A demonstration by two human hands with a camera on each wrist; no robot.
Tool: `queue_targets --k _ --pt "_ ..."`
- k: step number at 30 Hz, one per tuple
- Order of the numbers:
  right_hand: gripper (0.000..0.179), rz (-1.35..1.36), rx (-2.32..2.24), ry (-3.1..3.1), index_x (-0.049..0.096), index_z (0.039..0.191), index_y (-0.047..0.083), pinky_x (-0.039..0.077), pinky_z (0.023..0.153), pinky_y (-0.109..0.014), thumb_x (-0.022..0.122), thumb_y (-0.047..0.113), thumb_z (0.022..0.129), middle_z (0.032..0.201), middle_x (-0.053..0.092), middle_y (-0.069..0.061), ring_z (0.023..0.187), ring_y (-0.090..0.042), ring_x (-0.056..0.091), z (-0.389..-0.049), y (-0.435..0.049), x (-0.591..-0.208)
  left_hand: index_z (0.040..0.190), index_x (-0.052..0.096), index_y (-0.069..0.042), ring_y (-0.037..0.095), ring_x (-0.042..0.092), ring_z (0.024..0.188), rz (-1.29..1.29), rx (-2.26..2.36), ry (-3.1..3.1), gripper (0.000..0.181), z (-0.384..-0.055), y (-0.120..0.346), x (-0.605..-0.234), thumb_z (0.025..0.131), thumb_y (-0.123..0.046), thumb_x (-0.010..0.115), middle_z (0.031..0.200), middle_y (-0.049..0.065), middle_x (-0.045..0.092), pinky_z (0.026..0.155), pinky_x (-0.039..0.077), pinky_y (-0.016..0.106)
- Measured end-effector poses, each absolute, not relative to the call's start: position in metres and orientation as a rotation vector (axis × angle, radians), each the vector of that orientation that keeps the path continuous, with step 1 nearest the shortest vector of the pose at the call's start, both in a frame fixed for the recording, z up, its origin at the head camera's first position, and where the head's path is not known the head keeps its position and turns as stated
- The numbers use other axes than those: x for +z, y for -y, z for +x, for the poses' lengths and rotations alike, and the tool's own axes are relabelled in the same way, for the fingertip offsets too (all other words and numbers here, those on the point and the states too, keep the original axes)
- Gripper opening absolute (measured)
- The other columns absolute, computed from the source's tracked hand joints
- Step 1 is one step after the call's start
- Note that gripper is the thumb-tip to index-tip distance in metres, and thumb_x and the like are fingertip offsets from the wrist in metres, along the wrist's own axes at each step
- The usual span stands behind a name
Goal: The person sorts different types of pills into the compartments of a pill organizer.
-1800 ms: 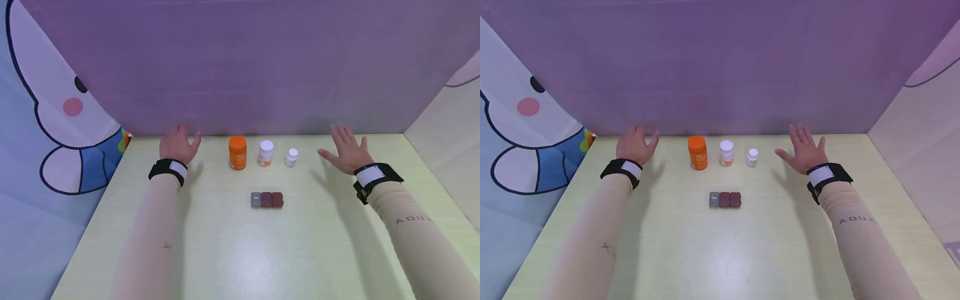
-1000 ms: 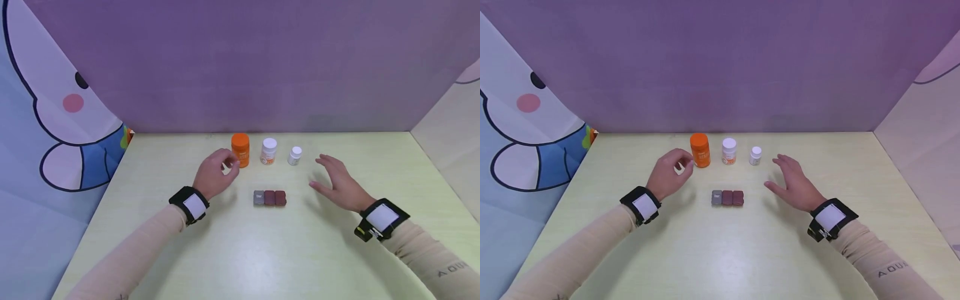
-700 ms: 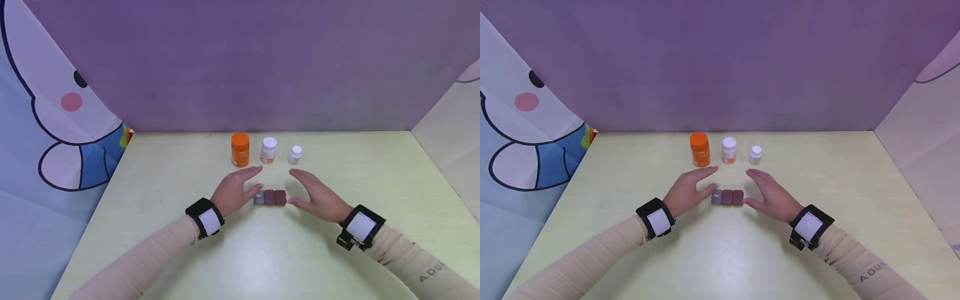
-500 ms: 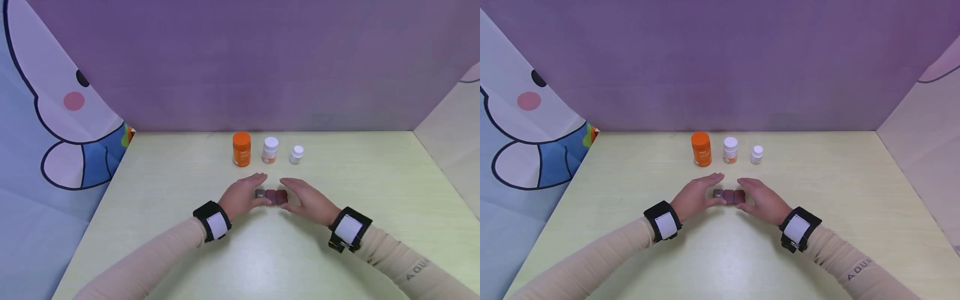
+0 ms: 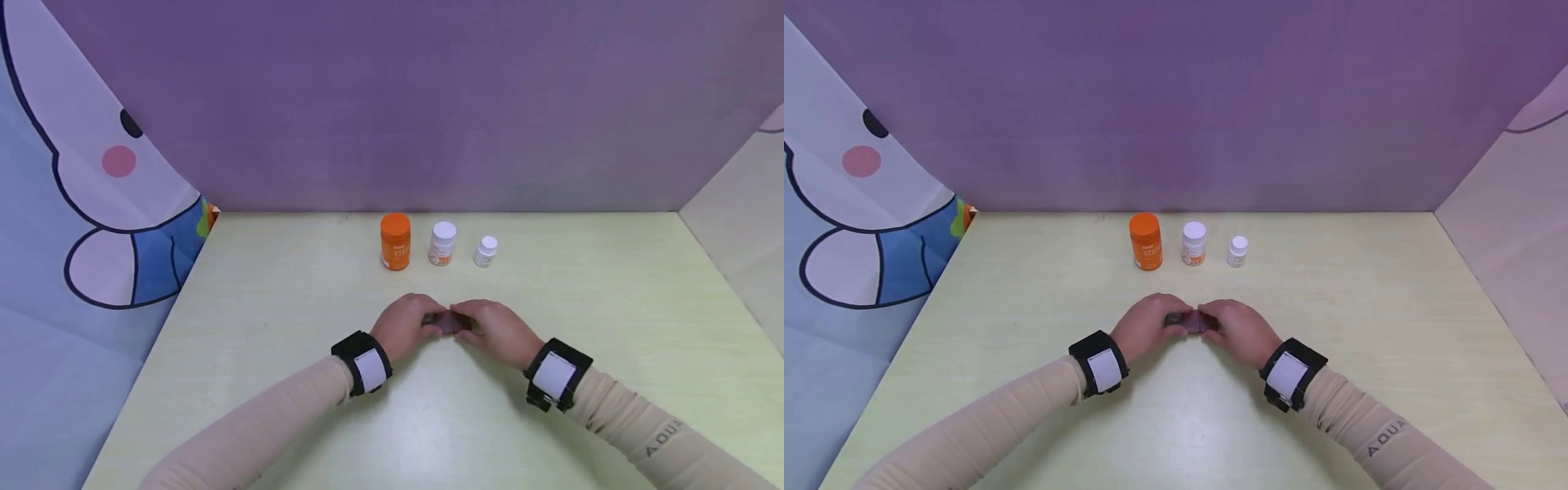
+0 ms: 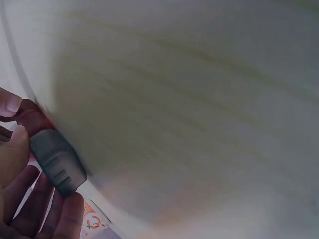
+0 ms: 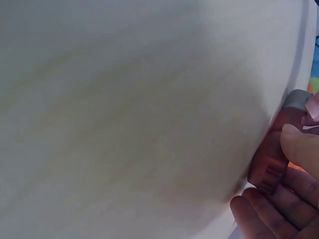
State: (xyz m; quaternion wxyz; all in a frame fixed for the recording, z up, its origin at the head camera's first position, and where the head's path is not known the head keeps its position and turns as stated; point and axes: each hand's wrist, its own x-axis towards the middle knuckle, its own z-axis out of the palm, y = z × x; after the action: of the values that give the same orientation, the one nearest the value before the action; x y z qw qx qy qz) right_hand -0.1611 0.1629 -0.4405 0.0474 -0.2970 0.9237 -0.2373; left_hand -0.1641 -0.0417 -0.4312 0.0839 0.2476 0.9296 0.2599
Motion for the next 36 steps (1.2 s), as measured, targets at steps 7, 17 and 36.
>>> queue_targets --k 7,17,36 --pt "0.042 -0.907 -0.711 -2.829 0.069 0.123 -0.002 0.057 0.088 -0.04 0.083 0.007 0.084 0.11 0.074 -0.011 0.096 -0.02 0.069 -0.159 -0.162 -0.438 0.121 0.074 -0.008 0.02 0.065 0.108 0.751 0.73 -2.769 0.033 -0.164 0.039 -0.426 0.089 -0.014 0.08 0.115 0.005 0.073 0.099 0.051 0.033" --pt "0.042 -0.929 -0.719 -2.844 0.07 0.121 -0.002 0.057 0.088 -0.04 0.085 0.009 0.083 0.109 0.075 -0.01 0.095 -0.02 0.068 -0.152 -0.163 -0.444 0.119 0.075 -0.007 0.019 0.066 0.107 0.723 0.768 -2.778 0.033 -0.155 0.038 -0.43 0.088 -0.016 0.082 0.113 0.004 0.074 0.098 0.052 0.033" --pt "0.034 -1.083 -0.641 -2.749 0.076 0.11 0.001 0.052 0.068 -0.023 0.086 0.011 0.08 0.097 0.076 -0.003 0.075 -0.006 0.06 -0.165 -0.167 -0.432 0.113 0.077 -0.011 0.018 0.066 0.095 0.608 0.658 -2.792 0.029 -0.152 0.026 -0.423 0.085 -0.02 0.083 0.107 0.002 0.075 0.089 0.054 0.032"
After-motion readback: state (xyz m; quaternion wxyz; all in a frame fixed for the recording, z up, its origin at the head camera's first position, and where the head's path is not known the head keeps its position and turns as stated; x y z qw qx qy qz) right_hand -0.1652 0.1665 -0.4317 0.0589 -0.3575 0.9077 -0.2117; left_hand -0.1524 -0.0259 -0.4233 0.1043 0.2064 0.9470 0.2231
